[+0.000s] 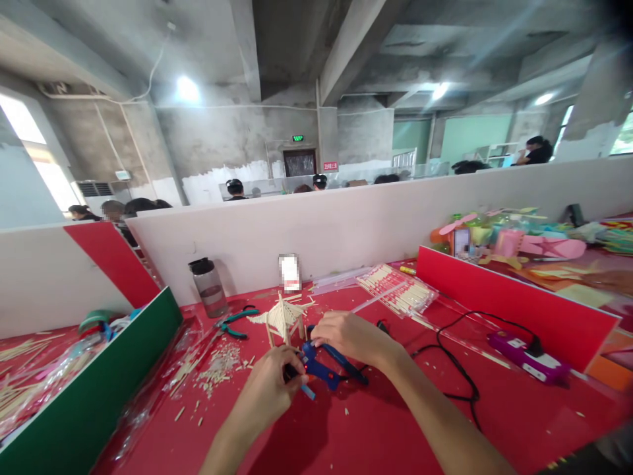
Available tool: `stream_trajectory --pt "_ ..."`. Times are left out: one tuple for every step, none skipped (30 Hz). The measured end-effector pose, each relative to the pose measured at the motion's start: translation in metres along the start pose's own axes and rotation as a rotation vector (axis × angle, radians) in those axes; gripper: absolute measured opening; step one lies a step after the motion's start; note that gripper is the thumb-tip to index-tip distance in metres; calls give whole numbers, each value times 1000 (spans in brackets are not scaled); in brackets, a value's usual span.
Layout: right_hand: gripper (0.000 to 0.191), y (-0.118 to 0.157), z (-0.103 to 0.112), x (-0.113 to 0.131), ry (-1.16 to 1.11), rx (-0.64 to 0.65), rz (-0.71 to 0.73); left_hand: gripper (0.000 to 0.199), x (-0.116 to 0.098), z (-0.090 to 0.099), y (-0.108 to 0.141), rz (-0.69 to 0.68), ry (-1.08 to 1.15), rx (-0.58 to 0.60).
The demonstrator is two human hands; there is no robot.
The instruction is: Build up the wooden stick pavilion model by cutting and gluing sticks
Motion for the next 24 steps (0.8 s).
stream_trajectory --pt "9 0 0 0 -10 9 -3 6 0 0 0 -1 -4 -2" --pt "9 1 0 1 -22 17 -6 5 -1 0 0 -3 -11 -1" --pt "9 1 1 1 -35 22 -7 5 -2 0 0 -6 -18 1" --pt "9 2 1 1 -49 22 -11 4 -3 1 0 -9 -22 1" --pt "9 2 2 1 -66 19 -16 3 -4 1 0 -9 -25 1" --pt "10 3 3 1 -81 13 -25 3 -4 1 0 -7 -26 1" --pt "12 4 4 1 -94 4 -35 4 -5 2 0 -4 -27 1" --pt "15 5 5 1 -102 -5 -48 5 -5 2 0 -3 -28 0" --pt "18 5 6 1 -104 -11 -59 5 -5 3 0 -6 -28 -1" --pt "21 6 7 1 -101 -13 -65 6 -5 3 0 -10 -29 -3" --pt "23 6 7 0 -93 -11 -66 7 -6 4 0 -16 -28 -5" --pt "25 7 6 0 -82 -6 -60 7 -6 4 1 -22 -26 -6" --pt "26 7 6 -1 -70 4 -50 6 -6 3 1 -24 -24 -6" --pt "27 7 5 -2 -56 13 -39 6 -6 3 1 -24 -22 -3" --pt "29 7 5 -2 -39 19 -28 6 -6 2 1 -23 -19 -1" --pt "29 7 4 -3 -19 25 -18 6 -6 2 1 -22 -17 1" --pt "30 7 4 -3 6 29 -11 6 -6 2 2 -20 -17 2" --pt "29 7 3 -3 33 33 -5 6 -6 1 2 -19 -18 2" --pt "29 7 3 -3 60 36 1 6 -6 1 2 -19 -20 1" --pt "28 6 3 -2 81 37 8 6 -6 1 2 -19 -23 -1" --pt "28 5 3 0 97 36 18 6 -6 1 2 -18 -25 -4" --pt "28 5 4 2 107 31 33 6 -6 1 2 -18 -27 -6" --pt "28 4 4 4 113 25 51 6 -5 1 3 -19 -29 -9" --pt "28 3 4 6 116 20 70 6 -5 1 3 -19 -31 -10"
Point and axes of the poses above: each hand's wrist, its own y-axis away from the middle knuckle, its own z-axis out of the back of the hand, x = y × z, the point moved 4 cm from there along -y, towards the middle knuckle, and after that the axes turned 3 degrees about z, right-handed, at the moved point
